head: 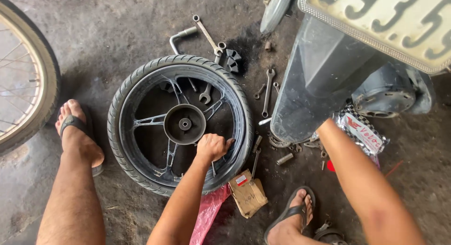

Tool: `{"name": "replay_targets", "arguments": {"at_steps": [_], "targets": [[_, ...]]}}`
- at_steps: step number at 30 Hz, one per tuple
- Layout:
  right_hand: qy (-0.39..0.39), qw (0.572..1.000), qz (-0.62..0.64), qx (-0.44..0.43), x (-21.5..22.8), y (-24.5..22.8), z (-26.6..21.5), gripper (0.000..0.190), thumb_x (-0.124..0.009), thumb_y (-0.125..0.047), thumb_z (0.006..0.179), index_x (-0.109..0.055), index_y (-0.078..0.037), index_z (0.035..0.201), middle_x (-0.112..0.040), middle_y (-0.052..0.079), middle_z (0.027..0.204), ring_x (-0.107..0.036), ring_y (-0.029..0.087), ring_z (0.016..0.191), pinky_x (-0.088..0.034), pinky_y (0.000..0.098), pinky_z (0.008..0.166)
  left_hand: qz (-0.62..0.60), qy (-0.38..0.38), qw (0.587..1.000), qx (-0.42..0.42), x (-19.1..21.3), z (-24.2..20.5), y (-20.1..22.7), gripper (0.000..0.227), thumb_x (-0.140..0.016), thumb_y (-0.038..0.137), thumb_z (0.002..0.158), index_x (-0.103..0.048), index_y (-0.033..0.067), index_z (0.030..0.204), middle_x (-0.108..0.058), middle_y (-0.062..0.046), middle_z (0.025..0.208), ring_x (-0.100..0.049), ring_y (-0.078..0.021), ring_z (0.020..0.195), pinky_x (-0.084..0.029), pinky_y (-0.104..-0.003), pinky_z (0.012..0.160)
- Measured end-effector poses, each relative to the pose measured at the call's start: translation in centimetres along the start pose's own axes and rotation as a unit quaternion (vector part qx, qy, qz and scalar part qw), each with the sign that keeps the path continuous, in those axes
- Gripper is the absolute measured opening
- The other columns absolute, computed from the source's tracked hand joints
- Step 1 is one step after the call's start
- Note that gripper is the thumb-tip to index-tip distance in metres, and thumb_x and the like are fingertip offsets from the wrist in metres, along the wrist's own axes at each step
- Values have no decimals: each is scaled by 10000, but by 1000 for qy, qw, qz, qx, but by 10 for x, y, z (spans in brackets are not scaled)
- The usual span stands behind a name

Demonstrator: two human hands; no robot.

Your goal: Replacing or repairing a motorcycle tire by prying it onto/off the rim using tire irons.

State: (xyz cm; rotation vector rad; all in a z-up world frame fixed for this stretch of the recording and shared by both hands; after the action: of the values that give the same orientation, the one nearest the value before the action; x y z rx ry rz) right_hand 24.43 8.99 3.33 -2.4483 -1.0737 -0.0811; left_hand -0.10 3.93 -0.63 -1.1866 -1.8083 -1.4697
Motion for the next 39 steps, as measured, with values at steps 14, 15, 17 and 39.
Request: {"name": "replay_targets", "arguments": {"at_steps": [14,15,17,39], "targets": [[33,984,172,30,-28,21,-29,306,-552,-196,1029,-659,64,908,-416,-9,559,-363,123,410,-351,320,388,52,-88,994,-47,15,2,16,591,-426,483,1035,-761,124,707,-729,-166,765,-725,-368,797,-566,-481,748],[31,985,166,40,-30,20,-27,320,-544,-204,1028,-661,62,895,-419,5,543,-373,132,397,-357,327,383,60,-90,993,-56,14,3,16,601,-421,481,1040,-761,124,698,-730,-168,760,-723,-366,800,-567,-476,754],[25,986,161,47,-32,16,-24,334,-537,-211,1028,-663,61,881,-422,18,526,-383,142,383,-363,335,378,69,-94,991,-62,12,3,15,610,-416,480,1045,-761,124,689,-730,-171,755,-721,-365,802,-567,-472,759],[-127,983,133,4,-14,25,26,333,-686,-299,997,-516,-51,854,-307,-53,493,-229,67,355,-160,277,331,59,-186,978,-67,19,8,23,646,-358,478,1047,-745,95,698,-734,-178,760,-725,-372,751,-582,-471,739]]}}
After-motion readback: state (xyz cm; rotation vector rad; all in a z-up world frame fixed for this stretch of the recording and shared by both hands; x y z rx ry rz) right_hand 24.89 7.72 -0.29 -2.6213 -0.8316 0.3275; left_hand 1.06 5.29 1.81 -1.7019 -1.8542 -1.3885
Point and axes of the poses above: each hand's wrist, its own z-axis towards the middle knuckle, its own x-axis out of the back of the hand, y = z × x, the point moved 3 cm from there along z, towards the middle knuckle
